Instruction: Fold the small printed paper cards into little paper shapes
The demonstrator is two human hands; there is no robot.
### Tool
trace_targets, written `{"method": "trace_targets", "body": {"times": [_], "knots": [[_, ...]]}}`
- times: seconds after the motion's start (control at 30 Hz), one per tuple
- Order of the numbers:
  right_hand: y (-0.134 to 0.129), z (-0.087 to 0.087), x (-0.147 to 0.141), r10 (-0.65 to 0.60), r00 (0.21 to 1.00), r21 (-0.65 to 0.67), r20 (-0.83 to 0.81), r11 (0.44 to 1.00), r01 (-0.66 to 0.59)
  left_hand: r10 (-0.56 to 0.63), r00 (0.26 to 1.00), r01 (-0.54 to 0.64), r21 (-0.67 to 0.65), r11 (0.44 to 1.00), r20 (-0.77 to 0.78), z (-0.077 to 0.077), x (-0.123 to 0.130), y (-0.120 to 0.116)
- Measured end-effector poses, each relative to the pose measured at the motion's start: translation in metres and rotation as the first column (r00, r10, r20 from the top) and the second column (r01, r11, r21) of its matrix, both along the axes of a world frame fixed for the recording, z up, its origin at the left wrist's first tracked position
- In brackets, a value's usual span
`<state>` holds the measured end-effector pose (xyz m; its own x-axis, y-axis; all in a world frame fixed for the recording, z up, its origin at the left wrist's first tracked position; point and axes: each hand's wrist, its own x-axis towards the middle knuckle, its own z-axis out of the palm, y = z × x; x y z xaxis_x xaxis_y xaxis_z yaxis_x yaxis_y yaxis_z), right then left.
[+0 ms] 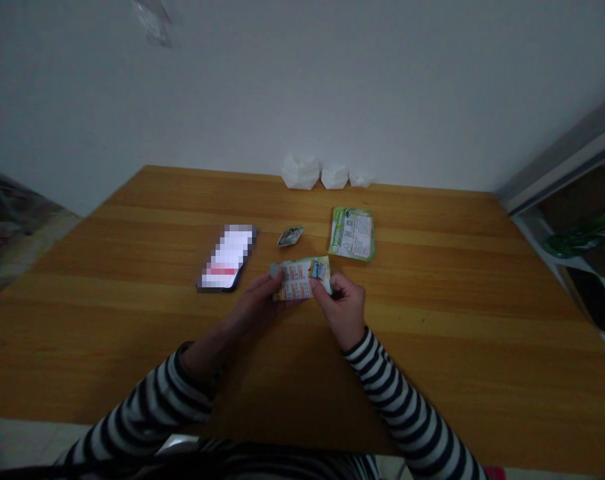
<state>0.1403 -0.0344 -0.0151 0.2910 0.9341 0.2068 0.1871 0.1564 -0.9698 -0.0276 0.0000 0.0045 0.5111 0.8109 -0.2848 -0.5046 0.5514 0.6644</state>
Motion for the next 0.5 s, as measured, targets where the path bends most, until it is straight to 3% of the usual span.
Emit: {"method": "trace_targets", "body": {"times": [0.4, 0.5], "knots": [[0.0003, 0.0042, -0.0023, 0.006, 1.0, 0.019, -0.006, 1.0, -0.006, -0.009, 1.0, 0.009, 0.019, 1.0, -0.015, 0.0022, -0.001, 0.0001], [-0.0002, 0.0079, -0.0019, 0.04, 0.996, 0.003, -0.085, 0.999, -0.04, -0.025, 0.999, 0.027, 0.056, 0.998, -0.043, -0.0008, -0.0037, 0.0012]]}}
